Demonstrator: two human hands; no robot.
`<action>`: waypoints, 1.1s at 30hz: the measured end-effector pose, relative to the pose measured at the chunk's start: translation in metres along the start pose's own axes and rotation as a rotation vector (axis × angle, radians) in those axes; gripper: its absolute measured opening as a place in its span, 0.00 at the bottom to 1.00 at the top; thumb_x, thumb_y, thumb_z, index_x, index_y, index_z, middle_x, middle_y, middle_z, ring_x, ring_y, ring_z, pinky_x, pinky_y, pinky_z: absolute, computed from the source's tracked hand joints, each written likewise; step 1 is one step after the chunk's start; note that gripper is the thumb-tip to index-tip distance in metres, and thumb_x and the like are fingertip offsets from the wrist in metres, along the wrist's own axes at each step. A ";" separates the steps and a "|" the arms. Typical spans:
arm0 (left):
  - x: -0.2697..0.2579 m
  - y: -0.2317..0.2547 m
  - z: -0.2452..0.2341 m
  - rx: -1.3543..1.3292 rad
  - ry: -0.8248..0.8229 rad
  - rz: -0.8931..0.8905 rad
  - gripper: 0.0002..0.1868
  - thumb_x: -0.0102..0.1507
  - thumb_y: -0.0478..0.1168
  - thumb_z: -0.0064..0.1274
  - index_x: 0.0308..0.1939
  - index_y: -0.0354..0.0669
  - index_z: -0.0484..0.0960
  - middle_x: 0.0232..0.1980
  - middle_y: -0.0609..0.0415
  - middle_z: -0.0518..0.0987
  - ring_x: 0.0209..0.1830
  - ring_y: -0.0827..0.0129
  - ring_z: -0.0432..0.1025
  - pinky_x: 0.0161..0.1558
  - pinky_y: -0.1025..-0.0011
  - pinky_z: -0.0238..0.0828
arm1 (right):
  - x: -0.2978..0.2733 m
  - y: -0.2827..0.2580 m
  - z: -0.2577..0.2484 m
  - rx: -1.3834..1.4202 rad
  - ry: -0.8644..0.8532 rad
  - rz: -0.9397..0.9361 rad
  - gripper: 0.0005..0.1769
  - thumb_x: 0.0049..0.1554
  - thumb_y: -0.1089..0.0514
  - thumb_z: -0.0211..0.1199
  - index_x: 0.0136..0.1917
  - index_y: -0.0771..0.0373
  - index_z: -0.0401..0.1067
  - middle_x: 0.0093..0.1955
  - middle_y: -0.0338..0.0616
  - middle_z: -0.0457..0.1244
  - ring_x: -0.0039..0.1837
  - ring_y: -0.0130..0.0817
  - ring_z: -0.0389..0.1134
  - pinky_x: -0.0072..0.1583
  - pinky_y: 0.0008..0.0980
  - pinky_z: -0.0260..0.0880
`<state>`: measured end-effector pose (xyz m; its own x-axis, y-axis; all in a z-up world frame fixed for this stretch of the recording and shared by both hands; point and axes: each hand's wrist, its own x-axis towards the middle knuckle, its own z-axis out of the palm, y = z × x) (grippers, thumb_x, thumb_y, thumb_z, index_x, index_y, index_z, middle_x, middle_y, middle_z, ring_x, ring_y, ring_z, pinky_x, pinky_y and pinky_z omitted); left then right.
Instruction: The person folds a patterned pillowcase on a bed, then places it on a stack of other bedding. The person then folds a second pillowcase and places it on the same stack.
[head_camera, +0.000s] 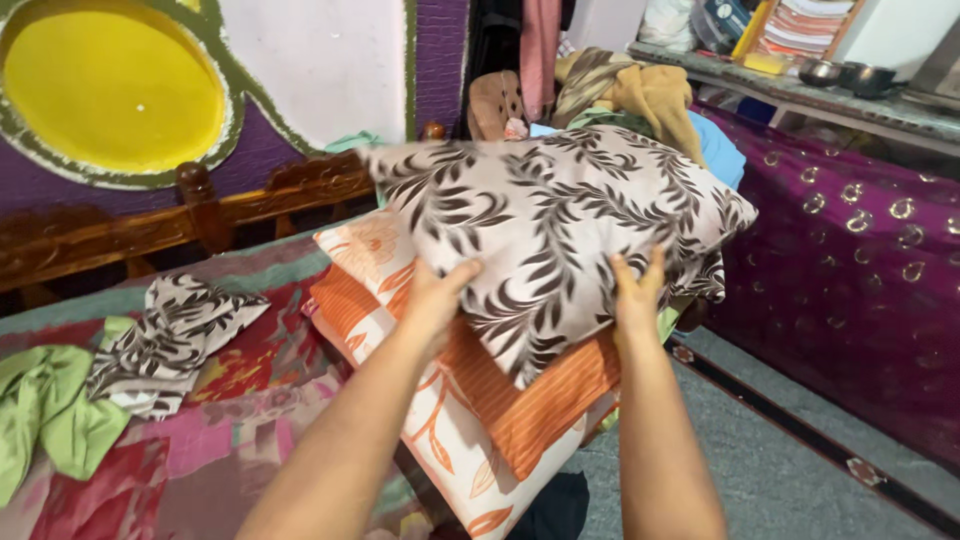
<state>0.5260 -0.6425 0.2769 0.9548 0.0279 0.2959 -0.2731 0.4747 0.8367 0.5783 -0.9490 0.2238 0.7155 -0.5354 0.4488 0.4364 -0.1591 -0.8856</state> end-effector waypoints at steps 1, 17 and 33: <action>0.008 0.002 -0.009 -0.001 -0.021 -0.027 0.39 0.54 0.36 0.62 0.69 0.36 0.67 0.63 0.47 0.78 0.60 0.60 0.74 0.63 0.61 0.69 | 0.003 -0.003 0.005 -0.057 -0.042 -0.015 0.52 0.58 0.44 0.67 0.83 0.62 0.43 0.85 0.55 0.41 0.84 0.45 0.42 0.79 0.39 0.42; -0.076 -0.016 0.004 0.902 0.163 0.593 0.48 0.64 0.46 0.62 0.79 0.31 0.50 0.82 0.34 0.49 0.84 0.41 0.39 0.79 0.46 0.33 | -0.136 0.088 -0.079 0.406 0.372 0.281 0.44 0.62 0.28 0.43 0.81 0.54 0.49 0.83 0.42 0.45 0.80 0.38 0.47 0.76 0.42 0.47; -0.078 -0.008 0.005 1.189 -0.151 0.826 0.29 0.58 0.40 0.62 0.65 0.53 0.79 0.77 0.46 0.66 0.81 0.32 0.48 0.77 0.42 0.50 | -0.200 0.168 0.025 -0.157 0.242 0.365 0.41 0.63 0.40 0.47 0.84 0.55 0.45 0.77 0.58 0.54 0.69 0.59 0.56 0.69 0.49 0.57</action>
<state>0.4534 -0.6529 0.2492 0.4799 -0.2001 0.8542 -0.7328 -0.6268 0.2648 0.5225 -0.8482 -0.0120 0.6506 -0.7552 0.0797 0.0782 -0.0378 -0.9962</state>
